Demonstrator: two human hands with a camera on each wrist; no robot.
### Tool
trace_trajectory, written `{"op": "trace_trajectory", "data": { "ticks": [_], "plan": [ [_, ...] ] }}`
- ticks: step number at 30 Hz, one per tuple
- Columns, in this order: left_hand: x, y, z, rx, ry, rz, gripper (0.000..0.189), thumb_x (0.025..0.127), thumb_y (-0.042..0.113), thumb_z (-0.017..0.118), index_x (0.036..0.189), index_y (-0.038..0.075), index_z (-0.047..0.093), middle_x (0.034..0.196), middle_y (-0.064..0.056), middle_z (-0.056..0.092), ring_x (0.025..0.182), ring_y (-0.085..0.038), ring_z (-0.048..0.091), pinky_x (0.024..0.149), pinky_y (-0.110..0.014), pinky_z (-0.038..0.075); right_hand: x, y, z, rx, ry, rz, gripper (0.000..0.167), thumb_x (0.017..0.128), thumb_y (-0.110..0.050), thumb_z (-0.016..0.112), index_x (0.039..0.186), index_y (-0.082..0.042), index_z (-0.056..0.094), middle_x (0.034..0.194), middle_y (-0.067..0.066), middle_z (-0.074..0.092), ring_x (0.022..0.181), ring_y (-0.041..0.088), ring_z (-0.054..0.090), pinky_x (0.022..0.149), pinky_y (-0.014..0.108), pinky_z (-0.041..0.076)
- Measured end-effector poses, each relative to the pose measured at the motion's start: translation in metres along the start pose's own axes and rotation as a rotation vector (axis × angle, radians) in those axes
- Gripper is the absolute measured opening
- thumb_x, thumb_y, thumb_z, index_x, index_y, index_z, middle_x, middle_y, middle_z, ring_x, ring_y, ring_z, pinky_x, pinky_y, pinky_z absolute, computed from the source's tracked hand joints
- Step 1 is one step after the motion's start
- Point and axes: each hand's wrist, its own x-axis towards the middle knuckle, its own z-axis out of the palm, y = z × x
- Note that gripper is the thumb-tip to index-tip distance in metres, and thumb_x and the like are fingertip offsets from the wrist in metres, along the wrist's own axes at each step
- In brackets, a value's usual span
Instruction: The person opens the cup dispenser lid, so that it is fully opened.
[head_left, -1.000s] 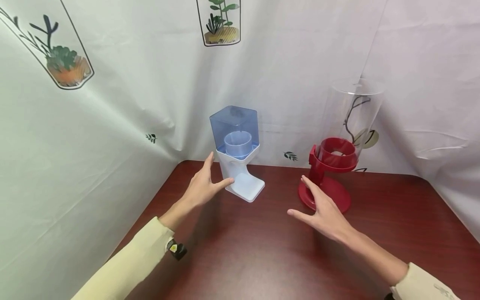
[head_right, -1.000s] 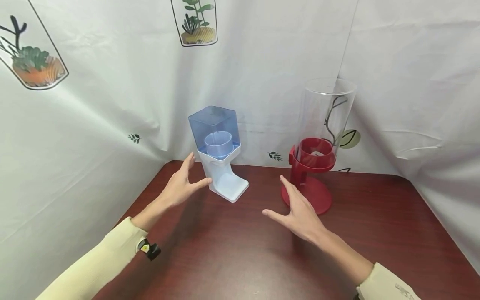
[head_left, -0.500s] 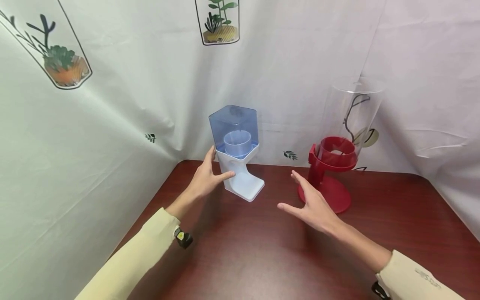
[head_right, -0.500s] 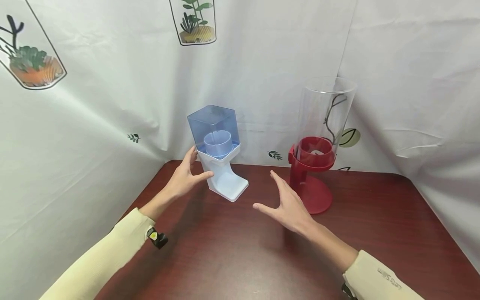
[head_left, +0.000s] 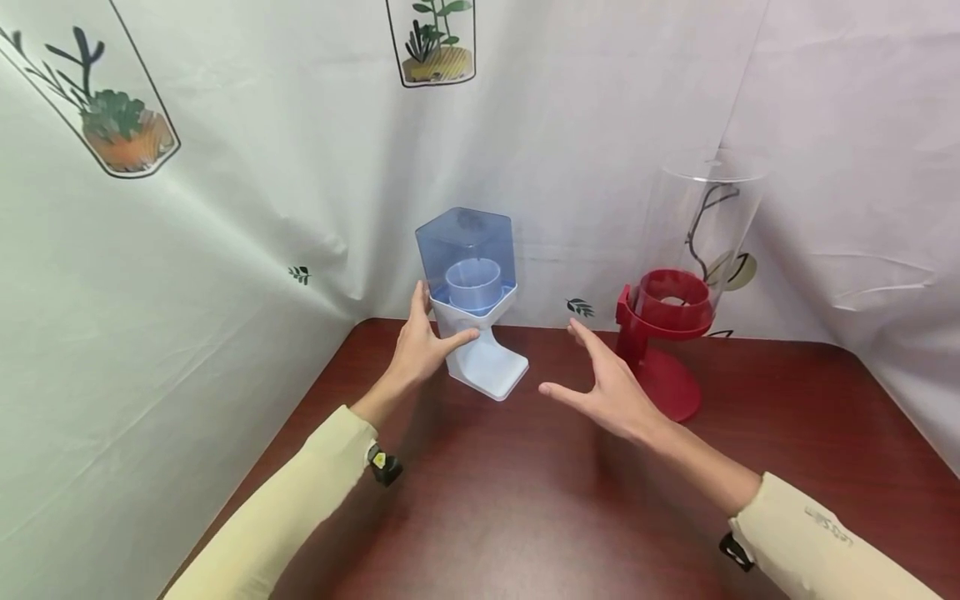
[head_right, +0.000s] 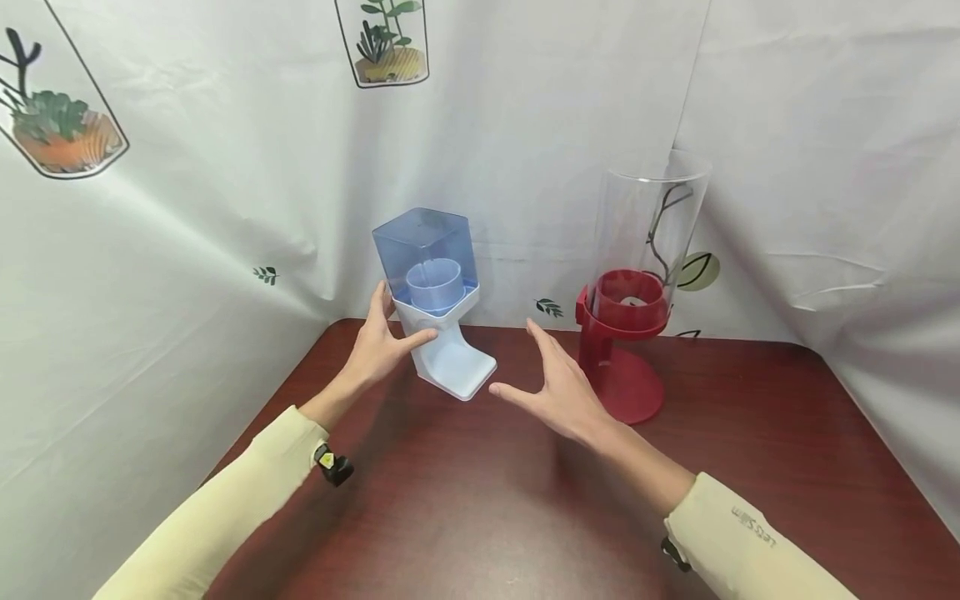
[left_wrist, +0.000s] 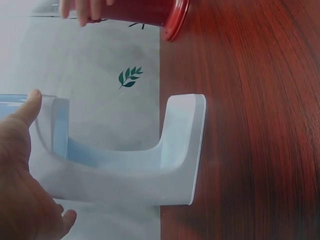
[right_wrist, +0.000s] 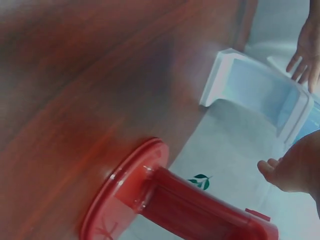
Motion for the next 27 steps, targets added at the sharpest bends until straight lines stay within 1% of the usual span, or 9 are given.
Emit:
{"op": "trace_trajectory", "data": {
  "ticks": [4, 8, 11, 15, 19, 23, 27],
  "plan": [
    [0.003, 0.003, 0.006, -0.001, 0.064, -0.007, 0.133, 0.081, 0.051, 0.091, 0.171, 0.011, 0.001, 0.175, -0.012, 0.022, 0.157, -0.029, 0.033, 0.12, -0.051, 0.038, 0.008, -0.005, -0.002, 0.003, 0.014, -0.022, 0.11, 0.084, -0.053, 0.086, 0.17, -0.024, 0.024, 0.171, 0.007, 0.034, 0.155, 0.035, 0.035, 0.11, 0.067, 0.044],
    [0.002, 0.004, 0.012, 0.016, 0.11, -0.007, 0.131, 0.081, 0.053, 0.09, 0.171, 0.012, 0.004, 0.174, -0.013, 0.024, 0.156, -0.032, 0.033, 0.121, -0.055, 0.036, 0.013, -0.009, -0.001, -0.001, 0.004, -0.029, 0.112, 0.084, -0.052, 0.087, 0.17, -0.021, 0.023, 0.171, 0.008, 0.032, 0.155, 0.034, 0.034, 0.111, 0.066, 0.043],
    [0.002, 0.005, 0.017, 0.019, 0.13, -0.007, 0.13, 0.081, 0.055, 0.089, 0.171, 0.013, 0.006, 0.174, -0.012, 0.025, 0.154, -0.031, 0.035, 0.121, -0.056, 0.035, 0.015, -0.012, 0.001, -0.004, 0.003, -0.023, 0.113, 0.082, -0.052, 0.088, 0.17, -0.02, 0.023, 0.171, 0.009, 0.033, 0.155, 0.035, 0.035, 0.11, 0.066, 0.045],
    [0.002, 0.008, 0.022, 0.003, 0.16, 0.001, 0.13, 0.079, 0.055, 0.091, 0.171, 0.015, 0.008, 0.172, -0.011, 0.029, 0.15, -0.03, 0.04, 0.12, -0.055, 0.037, 0.018, -0.015, 0.003, 0.007, 0.017, -0.02, 0.112, 0.082, -0.053, 0.088, 0.169, -0.023, 0.025, 0.17, 0.008, 0.035, 0.153, 0.035, 0.037, 0.107, 0.066, 0.047],
    [0.002, 0.01, 0.026, -0.006, 0.187, 0.011, 0.131, 0.077, 0.054, 0.093, 0.17, 0.018, 0.009, 0.167, -0.009, 0.036, 0.144, -0.029, 0.045, 0.115, -0.055, 0.04, 0.024, -0.019, 0.005, 0.035, 0.023, -0.019, 0.111, 0.082, -0.055, 0.087, 0.169, -0.024, 0.025, 0.169, 0.007, 0.036, 0.153, 0.033, 0.039, 0.108, 0.065, 0.047],
    [0.003, 0.009, 0.031, 0.01, 0.196, 0.013, 0.133, 0.076, 0.056, 0.093, 0.17, 0.019, 0.006, 0.166, -0.008, 0.034, 0.142, -0.029, 0.045, 0.114, -0.055, 0.041, 0.032, -0.022, 0.008, 0.069, 0.024, -0.017, 0.11, 0.083, -0.053, 0.086, 0.169, -0.022, 0.025, 0.169, 0.007, 0.037, 0.152, 0.032, 0.039, 0.112, 0.061, 0.046],
    [0.004, 0.009, 0.034, 0.03, 0.209, 0.012, 0.135, 0.076, 0.056, 0.092, 0.17, 0.014, 0.006, 0.168, -0.011, 0.03, 0.145, -0.031, 0.041, 0.116, -0.057, 0.039, 0.041, -0.026, 0.011, 0.072, 0.026, -0.012, 0.109, 0.085, -0.054, 0.084, 0.169, -0.021, 0.024, 0.169, 0.007, 0.036, 0.153, 0.03, 0.038, 0.113, 0.061, 0.044]
  ]
}}
